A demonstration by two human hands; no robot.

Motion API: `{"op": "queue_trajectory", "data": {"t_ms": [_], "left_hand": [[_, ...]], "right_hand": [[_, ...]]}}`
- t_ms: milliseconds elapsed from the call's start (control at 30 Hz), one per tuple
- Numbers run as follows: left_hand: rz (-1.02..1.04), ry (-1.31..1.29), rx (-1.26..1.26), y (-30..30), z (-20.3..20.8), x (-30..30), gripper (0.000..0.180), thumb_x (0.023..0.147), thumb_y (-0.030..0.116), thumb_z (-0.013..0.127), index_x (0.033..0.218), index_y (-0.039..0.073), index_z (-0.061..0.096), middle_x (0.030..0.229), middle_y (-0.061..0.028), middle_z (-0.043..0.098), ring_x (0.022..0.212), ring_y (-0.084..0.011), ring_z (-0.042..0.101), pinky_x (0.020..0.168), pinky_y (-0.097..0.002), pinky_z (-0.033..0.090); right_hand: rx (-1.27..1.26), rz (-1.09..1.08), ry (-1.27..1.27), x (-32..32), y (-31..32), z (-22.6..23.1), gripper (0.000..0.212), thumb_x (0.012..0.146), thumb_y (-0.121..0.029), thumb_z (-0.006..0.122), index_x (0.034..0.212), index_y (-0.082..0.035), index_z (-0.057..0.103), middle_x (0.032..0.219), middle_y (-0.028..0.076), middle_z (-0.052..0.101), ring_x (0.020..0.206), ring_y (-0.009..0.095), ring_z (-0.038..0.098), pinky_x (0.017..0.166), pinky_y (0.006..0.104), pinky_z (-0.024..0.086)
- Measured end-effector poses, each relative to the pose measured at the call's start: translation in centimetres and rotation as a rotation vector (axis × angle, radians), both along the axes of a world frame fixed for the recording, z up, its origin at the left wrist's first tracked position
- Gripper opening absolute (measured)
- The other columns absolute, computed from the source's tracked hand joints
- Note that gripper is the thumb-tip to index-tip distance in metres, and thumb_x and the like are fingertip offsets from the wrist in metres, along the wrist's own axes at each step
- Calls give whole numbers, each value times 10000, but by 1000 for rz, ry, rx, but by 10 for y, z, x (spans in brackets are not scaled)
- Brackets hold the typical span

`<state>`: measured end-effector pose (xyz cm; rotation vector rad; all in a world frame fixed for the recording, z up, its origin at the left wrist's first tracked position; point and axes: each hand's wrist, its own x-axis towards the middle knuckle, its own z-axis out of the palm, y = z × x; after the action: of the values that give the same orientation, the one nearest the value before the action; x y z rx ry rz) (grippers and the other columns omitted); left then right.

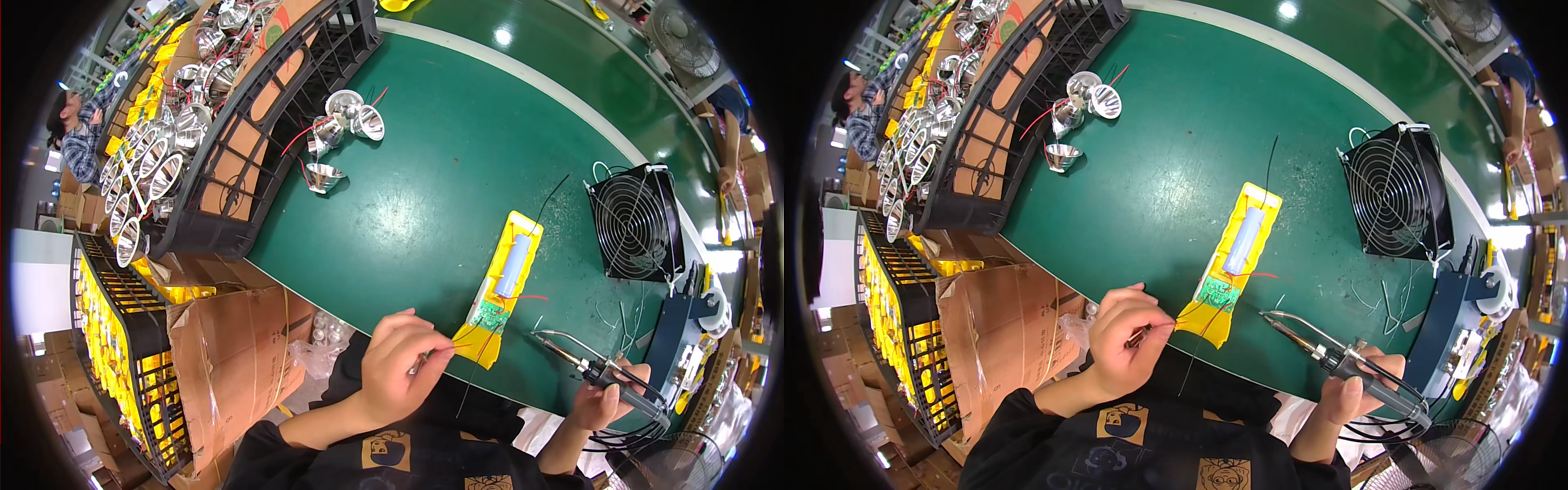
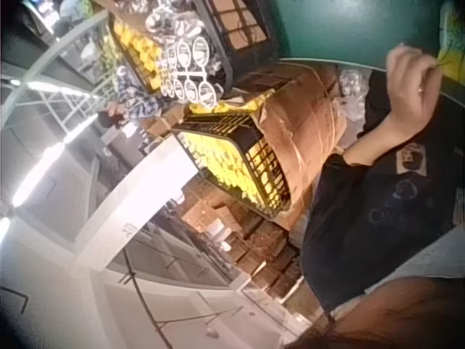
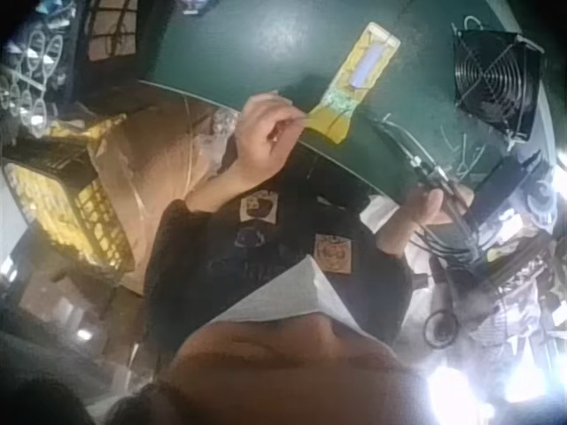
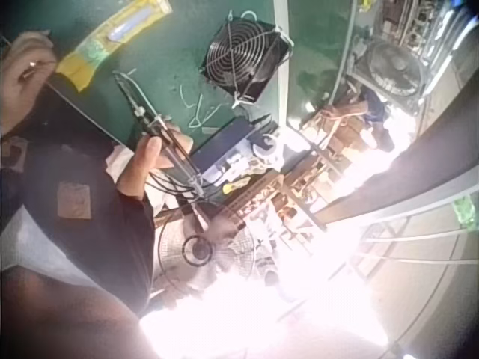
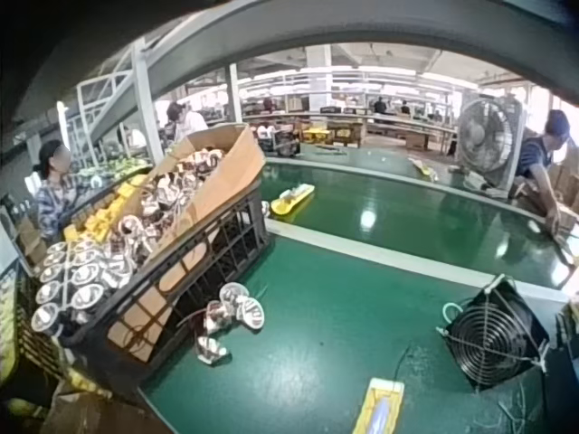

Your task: The person solders components inside flashlight casings using a soldering iron, detaches reflector cones from a plastic frame by hand, and places the soldered flashlight casings onto a conveyor belt.

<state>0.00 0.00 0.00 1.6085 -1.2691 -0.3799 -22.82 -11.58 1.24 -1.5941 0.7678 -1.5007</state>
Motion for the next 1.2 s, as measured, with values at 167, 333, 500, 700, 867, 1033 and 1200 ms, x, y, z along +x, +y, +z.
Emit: {"op": "queue_trajectory", "data": {"t_ms": [167,333,500,700,867,1033,1200], "left_hand": [[115,-23,33,-17,19,-13,136,597,40,696,694,66,605,961,-85,526,894,-250,514,754,-357,421],[104,-6,78,-21,20,-11,125,568,55,703,648,74,609,989,-80,534,898,-251,511,739,-336,398],[102,29,140,-24,24,-11,126,558,65,702,603,76,584,992,-71,542,895,-248,503,747,-346,383],[97,35,221,-26,26,-12,126,582,92,694,595,88,568,999,-41,545,909,-245,495,769,-357,348],[94,40,236,-25,27,-12,124,589,95,691,599,91,568,1001,-42,544,916,-241,492,775,-353,338],[96,44,235,-25,25,-13,124,591,94,690,603,92,566,1001,-41,545,915,-239,492,778,-350,330],[93,44,232,-24,25,-13,124,592,93,688,606,94,565,1002,-41,546,921,-236,488,772,-349,326]], "right_hand": [[81,-168,44,12,-4,13,411,678,-333,629,704,-22,361,668,23,309,480,96,348,450,223,275],[100,54,59,26,-10,25,333,670,-203,573,767,22,347,723,57,319,592,131,349,512,245,286],[216,84,167,39,-11,32,346,649,-241,600,758,21,402,691,56,343,527,124,351,491,237,290],[259,81,198,43,-11,33,366,648,-254,623,761,20,410,688,52,346,518,119,366,477,234,307],[173,59,222,44,-14,32,384,661,-284,635,738,19,411,679,49,349,500,115,377,450,223,308],[182,80,258,48,-16,39,363,664,-267,631,729,18,414,659,46,359,461,93,363,385,199,294],[182,109,291,49,-17,40,340,670,-249,619,730,15,414,644,45,365,443,87,358,374,198,293]]}}
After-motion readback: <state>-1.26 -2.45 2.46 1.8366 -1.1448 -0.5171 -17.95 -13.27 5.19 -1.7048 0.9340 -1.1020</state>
